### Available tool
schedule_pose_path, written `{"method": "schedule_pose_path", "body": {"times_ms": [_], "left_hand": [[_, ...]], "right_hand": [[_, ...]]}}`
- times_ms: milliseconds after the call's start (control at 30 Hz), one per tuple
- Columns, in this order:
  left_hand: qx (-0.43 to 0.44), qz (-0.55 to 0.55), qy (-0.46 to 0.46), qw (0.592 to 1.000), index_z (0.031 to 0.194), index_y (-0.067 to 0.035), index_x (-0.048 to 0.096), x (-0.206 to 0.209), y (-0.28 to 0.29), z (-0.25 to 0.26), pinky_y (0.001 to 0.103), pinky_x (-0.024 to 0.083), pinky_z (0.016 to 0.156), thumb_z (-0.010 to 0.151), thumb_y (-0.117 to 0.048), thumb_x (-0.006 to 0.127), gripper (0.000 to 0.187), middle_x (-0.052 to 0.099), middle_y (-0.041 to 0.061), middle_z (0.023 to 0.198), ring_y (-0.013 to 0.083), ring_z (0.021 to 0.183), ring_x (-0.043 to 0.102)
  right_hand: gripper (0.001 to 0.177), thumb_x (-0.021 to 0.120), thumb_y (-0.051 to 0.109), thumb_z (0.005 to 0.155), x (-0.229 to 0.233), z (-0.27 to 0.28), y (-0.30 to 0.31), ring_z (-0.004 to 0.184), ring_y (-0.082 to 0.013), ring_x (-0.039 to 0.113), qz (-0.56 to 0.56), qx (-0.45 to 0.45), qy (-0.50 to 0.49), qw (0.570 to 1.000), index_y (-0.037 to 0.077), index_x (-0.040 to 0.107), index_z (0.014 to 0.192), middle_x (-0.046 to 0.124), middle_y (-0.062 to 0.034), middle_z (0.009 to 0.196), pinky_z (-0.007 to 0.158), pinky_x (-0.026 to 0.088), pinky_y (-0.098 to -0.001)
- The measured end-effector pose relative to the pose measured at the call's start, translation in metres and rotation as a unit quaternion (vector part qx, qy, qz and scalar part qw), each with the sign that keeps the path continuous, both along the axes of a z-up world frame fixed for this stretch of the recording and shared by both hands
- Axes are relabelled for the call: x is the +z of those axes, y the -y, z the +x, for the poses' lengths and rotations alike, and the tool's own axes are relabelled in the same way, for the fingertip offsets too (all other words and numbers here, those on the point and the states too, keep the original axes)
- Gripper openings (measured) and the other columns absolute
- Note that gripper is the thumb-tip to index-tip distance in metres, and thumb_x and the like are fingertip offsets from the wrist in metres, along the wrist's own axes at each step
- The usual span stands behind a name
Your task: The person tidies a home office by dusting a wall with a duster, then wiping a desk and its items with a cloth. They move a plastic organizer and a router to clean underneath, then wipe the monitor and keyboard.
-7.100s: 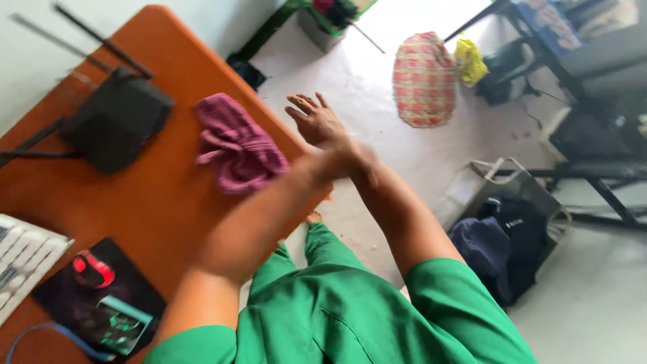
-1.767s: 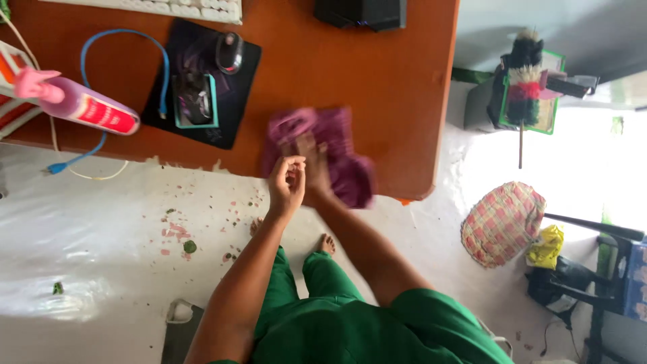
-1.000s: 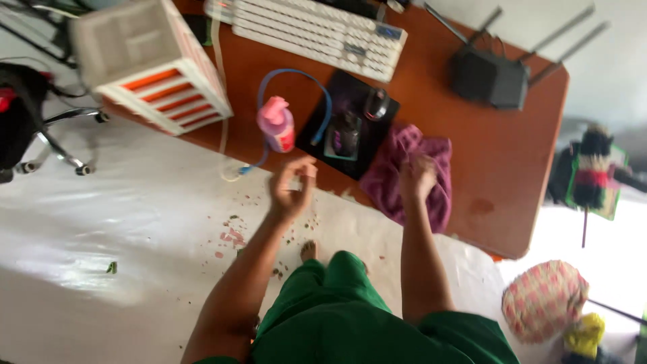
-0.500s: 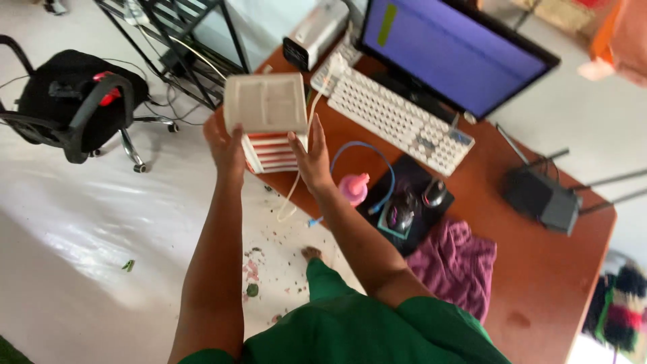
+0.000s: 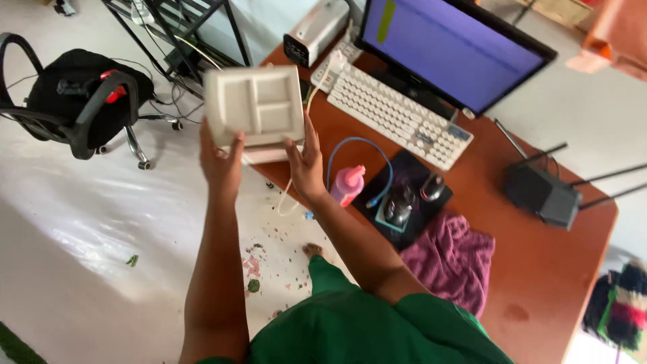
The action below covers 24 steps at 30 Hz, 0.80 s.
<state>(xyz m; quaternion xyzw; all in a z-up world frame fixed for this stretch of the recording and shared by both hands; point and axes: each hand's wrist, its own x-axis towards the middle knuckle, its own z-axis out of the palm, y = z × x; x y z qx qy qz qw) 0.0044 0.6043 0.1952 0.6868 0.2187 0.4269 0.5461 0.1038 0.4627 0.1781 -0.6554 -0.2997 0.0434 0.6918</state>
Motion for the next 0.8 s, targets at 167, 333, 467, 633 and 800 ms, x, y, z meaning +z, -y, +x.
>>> {"method": "schedule_pose_path", "body": {"times_ms": [167,333,467,633,800], "left_hand": [[-0.029,0.156,0.086,0.984,0.166,-0.003,0.011,0.098,0.065,-0.048,0.038,0.045,0.125,0.111,-0.03,0.075,0.089,0.043,0.022,0.166,0.0296,0.151,0.052],[-0.034,0.317,0.049,0.947,0.165,-0.006,0.026,0.174,0.159,-0.059,0.035,0.053,0.111,0.113,-0.025,0.072,0.072,0.055,0.019,0.156,0.028,0.132,0.066],[-0.249,0.089,0.119,0.957,0.161,0.002,0.021,0.189,0.28,-0.023,0.039,0.053,0.083,0.1,-0.03,0.071,0.085,0.058,0.022,0.133,0.0272,0.099,0.064],[-0.267,0.278,0.081,0.919,0.166,0.0,0.012,0.16,0.417,0.015,0.054,0.026,0.129,0.103,-0.036,0.076,0.097,0.022,0.029,0.164,0.0424,0.154,0.028],[-0.345,0.225,0.016,0.911,0.163,0.004,0.006,0.067,0.59,0.063,0.064,0.012,0.129,0.093,-0.041,0.076,0.108,0.004,0.038,0.169,0.056,0.159,0.005]], "right_hand": [[0.073,0.055,0.007,0.109,0.105,-0.045,0.071,0.155,-0.0243,0.036,0.205,0.108,-0.04,0.972,0.0,0.011,0.167,0.03,-0.0161,0.17,0.129,0.036,-0.04],[0.076,0.058,0.011,0.11,0.176,-0.063,0.191,0.141,-0.0256,0.053,0.176,0.054,0.035,0.982,-0.001,0.009,0.167,0.041,-0.0221,0.164,0.118,0.049,-0.0394],[0.075,0.066,0.014,0.113,0.19,-0.051,0.306,0.142,-0.0213,0.049,0.21,-0.027,0.089,0.973,-0.001,0.014,0.165,0.044,-0.0187,0.159,0.122,0.044,-0.0353],[0.059,0.065,0.018,0.11,0.192,-0.012,0.448,0.127,-0.0207,0.056,0.137,-0.212,0.064,0.965,0.0,0.037,0.158,0.052,-0.0146,0.145,0.106,0.048,-0.0326],[0.038,0.064,0.012,0.108,0.125,0.055,0.608,0.119,-0.0165,0.06,0.122,-0.309,0.042,0.942,0.002,0.054,0.143,0.063,-0.0093,0.132,0.102,0.051,-0.0307]]}}
